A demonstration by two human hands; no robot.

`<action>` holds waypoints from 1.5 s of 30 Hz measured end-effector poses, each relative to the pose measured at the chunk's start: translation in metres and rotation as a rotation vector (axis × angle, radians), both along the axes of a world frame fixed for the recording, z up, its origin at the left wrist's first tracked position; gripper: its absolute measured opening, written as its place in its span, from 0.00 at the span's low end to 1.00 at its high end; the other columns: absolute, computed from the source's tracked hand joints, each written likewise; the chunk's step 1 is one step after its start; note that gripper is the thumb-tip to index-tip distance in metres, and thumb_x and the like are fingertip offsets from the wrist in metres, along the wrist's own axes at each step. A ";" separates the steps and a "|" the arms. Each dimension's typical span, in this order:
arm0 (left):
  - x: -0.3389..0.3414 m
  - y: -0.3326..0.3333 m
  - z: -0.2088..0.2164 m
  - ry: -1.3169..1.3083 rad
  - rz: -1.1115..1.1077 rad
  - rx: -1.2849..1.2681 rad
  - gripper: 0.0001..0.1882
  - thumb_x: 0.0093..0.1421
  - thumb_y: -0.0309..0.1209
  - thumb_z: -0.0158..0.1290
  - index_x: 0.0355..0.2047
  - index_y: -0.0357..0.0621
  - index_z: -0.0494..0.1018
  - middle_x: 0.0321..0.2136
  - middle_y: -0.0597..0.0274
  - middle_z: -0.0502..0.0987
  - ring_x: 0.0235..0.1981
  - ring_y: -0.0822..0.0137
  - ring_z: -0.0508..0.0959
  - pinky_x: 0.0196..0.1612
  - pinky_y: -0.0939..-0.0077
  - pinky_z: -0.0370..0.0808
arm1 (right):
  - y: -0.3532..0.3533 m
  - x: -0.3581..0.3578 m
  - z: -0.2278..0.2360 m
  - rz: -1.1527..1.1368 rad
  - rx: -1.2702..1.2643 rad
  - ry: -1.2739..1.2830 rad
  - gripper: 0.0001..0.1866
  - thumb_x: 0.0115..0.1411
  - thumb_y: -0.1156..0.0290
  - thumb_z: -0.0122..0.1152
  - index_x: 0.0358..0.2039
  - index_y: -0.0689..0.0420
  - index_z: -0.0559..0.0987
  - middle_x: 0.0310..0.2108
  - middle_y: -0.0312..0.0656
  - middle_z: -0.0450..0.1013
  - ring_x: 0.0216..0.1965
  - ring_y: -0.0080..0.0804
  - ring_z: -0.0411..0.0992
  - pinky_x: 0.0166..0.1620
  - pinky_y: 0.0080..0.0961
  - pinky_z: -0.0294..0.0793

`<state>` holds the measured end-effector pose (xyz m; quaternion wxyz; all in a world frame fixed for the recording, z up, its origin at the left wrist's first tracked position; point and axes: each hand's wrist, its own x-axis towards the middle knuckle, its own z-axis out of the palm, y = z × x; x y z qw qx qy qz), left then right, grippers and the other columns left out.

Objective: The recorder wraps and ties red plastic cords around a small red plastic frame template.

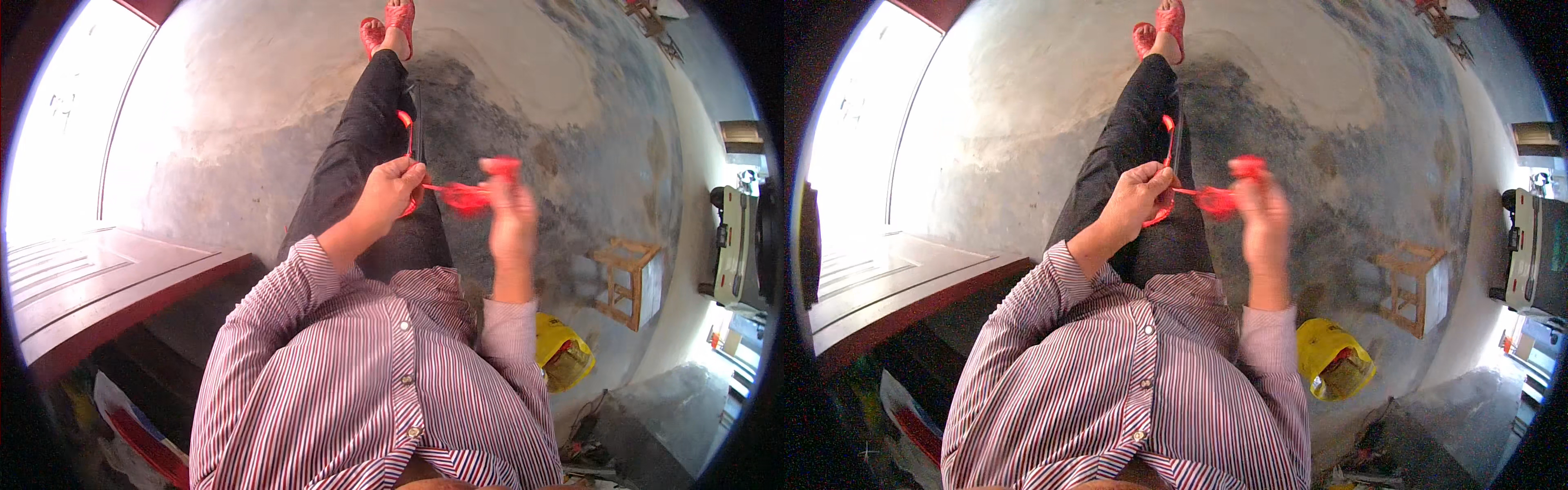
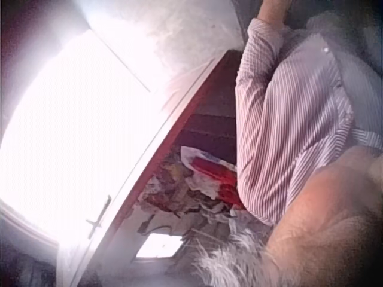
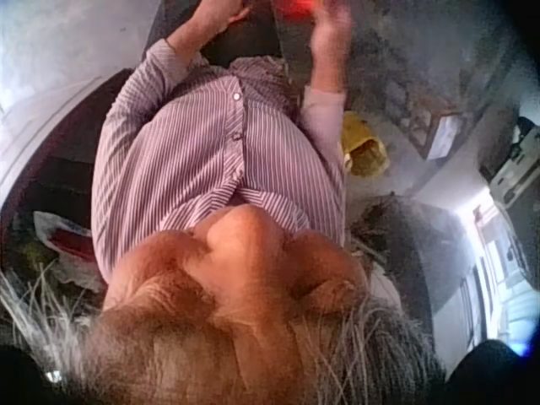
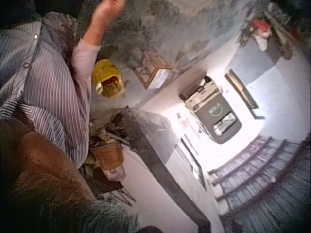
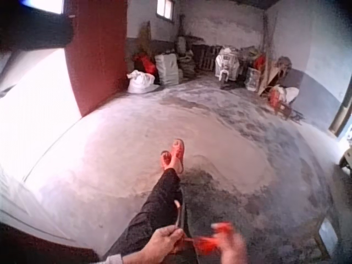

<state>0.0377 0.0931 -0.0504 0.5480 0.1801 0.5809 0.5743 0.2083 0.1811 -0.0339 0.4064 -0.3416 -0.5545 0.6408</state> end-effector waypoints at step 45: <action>-0.036 0.008 -0.009 1.280 0.048 0.206 0.05 0.52 0.24 0.57 0.31 0.42 0.75 0.26 0.57 0.75 0.28 0.58 0.77 0.32 0.70 0.75 | 0.012 -0.017 -0.063 -0.011 0.697 -0.548 0.11 0.49 0.74 0.64 0.35 0.60 0.76 0.34 0.46 0.73 0.39 0.44 0.73 0.43 0.33 0.72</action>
